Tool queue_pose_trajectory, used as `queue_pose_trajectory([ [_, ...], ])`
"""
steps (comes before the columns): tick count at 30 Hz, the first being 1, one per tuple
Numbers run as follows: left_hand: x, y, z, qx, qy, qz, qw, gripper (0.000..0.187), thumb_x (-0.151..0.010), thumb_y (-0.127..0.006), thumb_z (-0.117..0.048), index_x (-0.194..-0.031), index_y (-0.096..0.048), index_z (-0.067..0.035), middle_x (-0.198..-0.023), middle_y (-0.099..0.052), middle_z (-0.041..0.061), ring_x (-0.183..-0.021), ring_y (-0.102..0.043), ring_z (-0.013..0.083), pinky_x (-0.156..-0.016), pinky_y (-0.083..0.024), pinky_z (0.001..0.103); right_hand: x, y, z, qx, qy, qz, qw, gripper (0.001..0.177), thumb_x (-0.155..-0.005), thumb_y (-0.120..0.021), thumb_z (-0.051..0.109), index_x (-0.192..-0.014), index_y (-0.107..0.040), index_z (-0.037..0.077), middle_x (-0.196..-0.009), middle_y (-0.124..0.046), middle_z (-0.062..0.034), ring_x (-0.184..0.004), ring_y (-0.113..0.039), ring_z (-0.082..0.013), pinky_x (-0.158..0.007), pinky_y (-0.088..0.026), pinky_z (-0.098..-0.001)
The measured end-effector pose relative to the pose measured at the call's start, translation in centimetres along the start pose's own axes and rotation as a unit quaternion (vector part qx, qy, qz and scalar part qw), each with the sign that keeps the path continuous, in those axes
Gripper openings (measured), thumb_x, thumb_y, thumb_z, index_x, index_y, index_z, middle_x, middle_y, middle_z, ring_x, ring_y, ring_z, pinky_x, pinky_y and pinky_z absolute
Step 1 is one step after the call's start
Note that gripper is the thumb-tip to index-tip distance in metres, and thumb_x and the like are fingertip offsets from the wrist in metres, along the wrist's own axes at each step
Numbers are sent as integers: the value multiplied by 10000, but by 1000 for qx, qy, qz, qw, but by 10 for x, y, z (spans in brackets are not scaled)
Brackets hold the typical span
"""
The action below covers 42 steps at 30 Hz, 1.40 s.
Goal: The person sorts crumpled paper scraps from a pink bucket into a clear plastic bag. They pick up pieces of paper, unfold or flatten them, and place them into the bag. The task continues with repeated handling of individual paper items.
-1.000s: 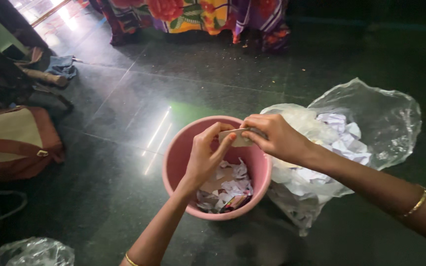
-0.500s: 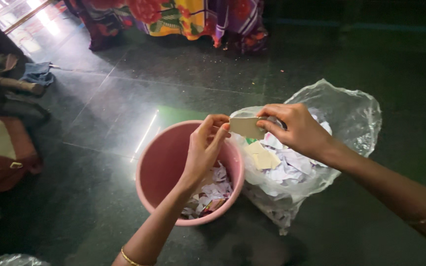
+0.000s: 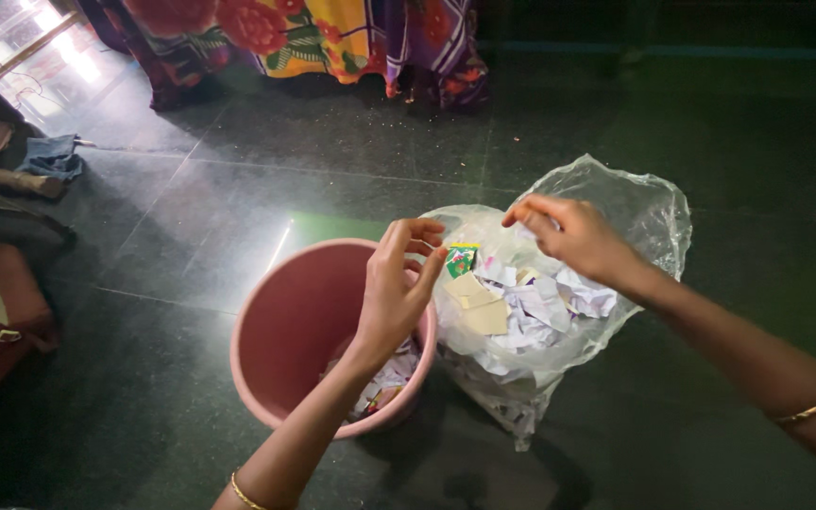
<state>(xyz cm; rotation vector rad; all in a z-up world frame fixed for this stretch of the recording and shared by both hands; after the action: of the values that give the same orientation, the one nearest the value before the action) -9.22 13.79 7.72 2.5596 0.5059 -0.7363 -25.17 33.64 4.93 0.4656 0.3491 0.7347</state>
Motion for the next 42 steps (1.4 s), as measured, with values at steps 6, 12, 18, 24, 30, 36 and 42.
queue_pose_trajectory([
  [6, -2, -23, -13, 19, -1, 49, 999, 235, -927, -702, -46, -1153, -641, -33, -1089, -648, 90, -933, -711, 175, -743, -586, 296, 4, -4, -15, -298, -150, 139, 932, 508, -1032, -435, 390, -1407, -564, 73, -929, -591, -39, -732, -474, -106, -657, -421, -278],
  [12, -9, -37, -7, 4, -15, 75, 997, 282, -912, -722, -90, -1173, -634, -33, -1136, -648, 99, -969, -689, 186, -756, -578, 303, 15, -6, 16, -186, -140, 188, 954, 721, -762, -477, 74, -1482, -461, 117, -1196, -683, -75, -918, -620, -144, -861, -530, -289],
  [18, -18, -56, 5, 16, 56, 120, 991, 405, -917, -718, -205, -1268, -586, -51, -1183, -593, 105, -926, -709, 197, -715, -584, 308, 15, -13, 14, -180, -86, 161, 967, 673, -869, -615, 21, -1505, -411, 99, -1074, -692, -81, -919, -622, -101, -811, -509, -265],
  [24, -18, -58, -2, -38, 4, 104, 994, 295, -946, -742, -264, -1142, -702, -48, -1057, -678, 127, -936, -693, 231, -741, -567, 342, 9, -9, 1, -37, -44, 71, 996, 414, -836, -732, 111, -1232, -634, 39, -1008, -764, -76, -904, -717, -124, -817, -590, -298],
  [30, -16, -60, 3, -58, -4, 113, 992, 216, -867, -761, -231, -985, -747, -50, -925, -714, 111, -880, -712, 256, -788, -564, 378, 12, -3, 21, 66, 24, 11, 997, 208, -807, -797, 167, -954, -762, 24, -962, -738, -60, -888, -760, -161, -836, -625, -302],
  [36, -15, -57, 13, -96, 35, 92, 991, 186, -886, -790, -200, -969, -744, -40, -951, -734, 127, -927, -736, 279, -809, -562, 387, 17, -10, 54, 153, 119, -11, 981, 205, -867, -748, 176, -947, -707, -8, -892, -708, -95, -829, -751, -192, -752, -598, -339],
  [42, -13, -54, 15, -20, -5, 84, 996, 165, -942, -725, -150, -1004, -690, -1, -1010, -722, 148, -972, -738, 270, -788, -599, 357, 19, -10, 72, 203, 174, 15, 964, 228, -848, -775, 197, -948, -711, 2, -859, -700, -104, -760, -705, -240, -683, -550, -381],
])
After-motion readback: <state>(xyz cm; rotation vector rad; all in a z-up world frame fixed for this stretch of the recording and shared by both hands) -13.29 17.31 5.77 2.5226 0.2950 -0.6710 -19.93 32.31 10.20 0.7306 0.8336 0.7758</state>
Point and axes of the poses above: each hand's wrist, its own x-axis away from the middle knuckle, its own y-axis out of the back of the hand, z = x × y, the point moved 5 cm from there along -x, towards the middle knuckle
